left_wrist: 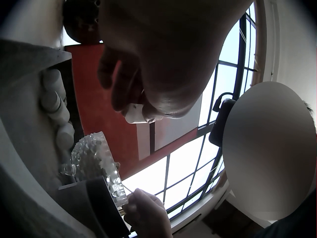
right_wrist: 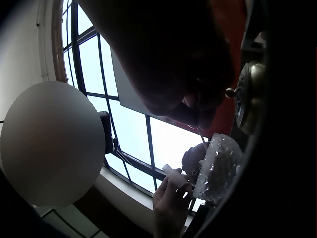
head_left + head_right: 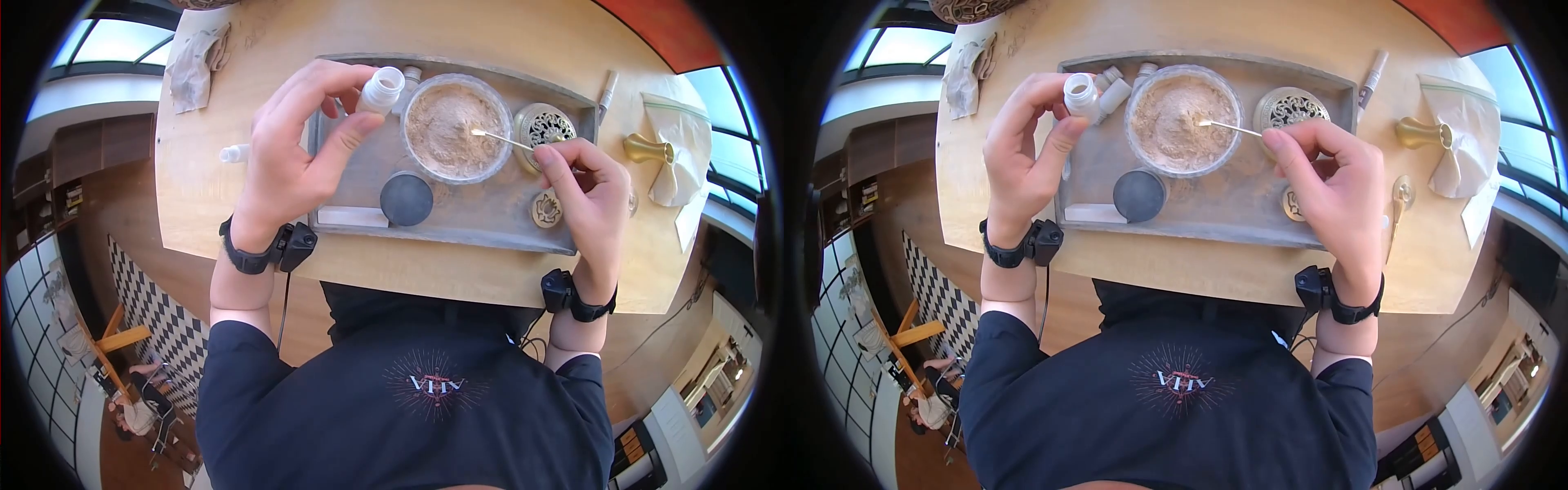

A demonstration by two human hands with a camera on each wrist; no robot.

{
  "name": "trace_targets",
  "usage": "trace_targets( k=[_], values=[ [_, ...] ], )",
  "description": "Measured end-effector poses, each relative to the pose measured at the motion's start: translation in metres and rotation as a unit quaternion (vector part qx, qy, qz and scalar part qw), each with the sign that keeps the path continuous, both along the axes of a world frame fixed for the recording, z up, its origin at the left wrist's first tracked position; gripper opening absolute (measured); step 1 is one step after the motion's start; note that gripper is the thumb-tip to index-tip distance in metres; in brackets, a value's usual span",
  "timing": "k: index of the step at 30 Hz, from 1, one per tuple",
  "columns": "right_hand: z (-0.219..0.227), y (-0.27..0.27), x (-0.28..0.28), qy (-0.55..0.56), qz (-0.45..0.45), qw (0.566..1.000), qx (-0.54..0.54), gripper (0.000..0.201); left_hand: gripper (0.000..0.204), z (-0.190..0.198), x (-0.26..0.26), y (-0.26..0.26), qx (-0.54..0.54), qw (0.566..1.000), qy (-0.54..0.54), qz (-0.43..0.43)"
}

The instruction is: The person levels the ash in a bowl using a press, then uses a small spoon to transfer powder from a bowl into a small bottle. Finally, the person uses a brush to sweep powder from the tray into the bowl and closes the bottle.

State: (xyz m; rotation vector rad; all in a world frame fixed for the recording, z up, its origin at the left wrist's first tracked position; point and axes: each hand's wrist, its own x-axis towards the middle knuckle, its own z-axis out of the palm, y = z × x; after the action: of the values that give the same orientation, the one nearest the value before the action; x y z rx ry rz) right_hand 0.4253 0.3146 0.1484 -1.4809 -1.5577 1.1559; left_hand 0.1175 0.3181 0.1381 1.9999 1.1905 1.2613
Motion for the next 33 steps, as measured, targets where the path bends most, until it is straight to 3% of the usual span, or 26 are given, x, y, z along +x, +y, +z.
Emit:
trace_targets(
  k=[17,23,33],
  values=[
    [-0.012,0.001,-0.007,0.029,-0.001,0.999,-0.015,0.016,0.031,0.003,0.002,-0.001,0.004,1.0,0.015,-0.013],
    [-0.007,0.001,-0.003,0.088,-0.005,0.996,-0.029,0.017,0.03,0.011,0.003,-0.005,-0.04,0.996,0.074,-0.039],
    [0.001,-0.003,-0.006,0.114,0.02,0.993,-0.02,0.014,0.036,0.007,0.008,-0.009,-0.004,0.991,0.121,-0.058]
  ],
)
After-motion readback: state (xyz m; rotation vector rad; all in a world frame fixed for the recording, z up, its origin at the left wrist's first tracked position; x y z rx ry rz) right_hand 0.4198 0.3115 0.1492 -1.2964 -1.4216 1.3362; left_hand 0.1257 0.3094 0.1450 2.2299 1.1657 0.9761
